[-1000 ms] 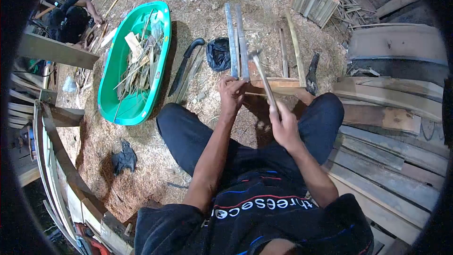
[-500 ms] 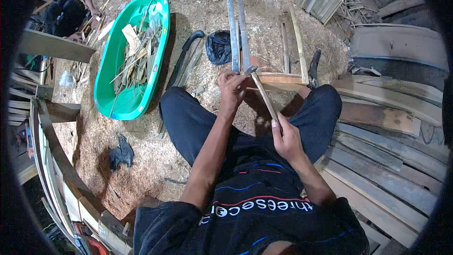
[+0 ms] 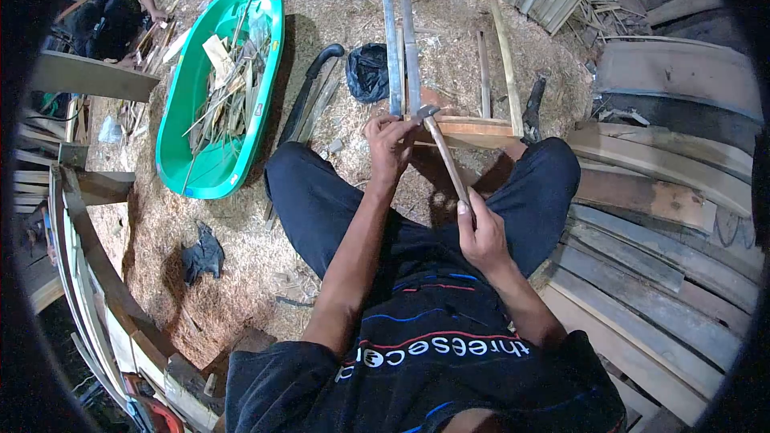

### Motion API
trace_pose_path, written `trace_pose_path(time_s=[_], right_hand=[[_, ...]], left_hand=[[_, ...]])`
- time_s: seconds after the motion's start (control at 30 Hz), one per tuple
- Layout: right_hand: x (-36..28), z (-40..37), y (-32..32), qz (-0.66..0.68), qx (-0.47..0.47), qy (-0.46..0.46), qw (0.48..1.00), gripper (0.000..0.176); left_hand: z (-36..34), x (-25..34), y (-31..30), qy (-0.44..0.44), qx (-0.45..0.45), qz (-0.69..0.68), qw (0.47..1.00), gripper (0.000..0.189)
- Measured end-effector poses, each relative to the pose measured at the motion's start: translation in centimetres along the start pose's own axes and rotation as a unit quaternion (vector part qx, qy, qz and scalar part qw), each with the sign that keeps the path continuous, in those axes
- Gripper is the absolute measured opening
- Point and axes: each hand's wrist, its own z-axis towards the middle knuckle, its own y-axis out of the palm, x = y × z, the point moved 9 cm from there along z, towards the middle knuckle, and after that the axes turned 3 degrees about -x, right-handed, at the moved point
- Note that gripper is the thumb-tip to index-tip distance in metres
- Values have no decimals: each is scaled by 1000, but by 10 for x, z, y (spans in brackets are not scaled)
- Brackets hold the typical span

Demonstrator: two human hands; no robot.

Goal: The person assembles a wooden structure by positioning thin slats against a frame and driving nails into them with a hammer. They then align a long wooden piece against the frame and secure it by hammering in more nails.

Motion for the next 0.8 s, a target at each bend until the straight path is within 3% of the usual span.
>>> trace_pose_path(time_s=[0.27, 0.37, 0.57, 0.67, 0.8], right_hand=[[-2, -2, -8, -2, 12, 1, 1000, 33], [-1, 2, 0, -15, -33, 31, 999, 34], [-5, -3, -5, -30, 31, -46, 998, 34], [11, -3, 1, -35, -7, 12, 999, 34], [-1, -6, -7, -22, 29, -23, 999, 33]], left_hand=[[1, -2, 5, 22, -1, 4, 1000, 31], [1, -1, 5, 12, -9, 8, 1000, 34], [-1, -3, 5, -1, -25, 8, 1000, 37], [0, -3, 5, 4, -37, 2, 999, 37], [2, 7, -1, 6, -21, -9, 1000, 38]])
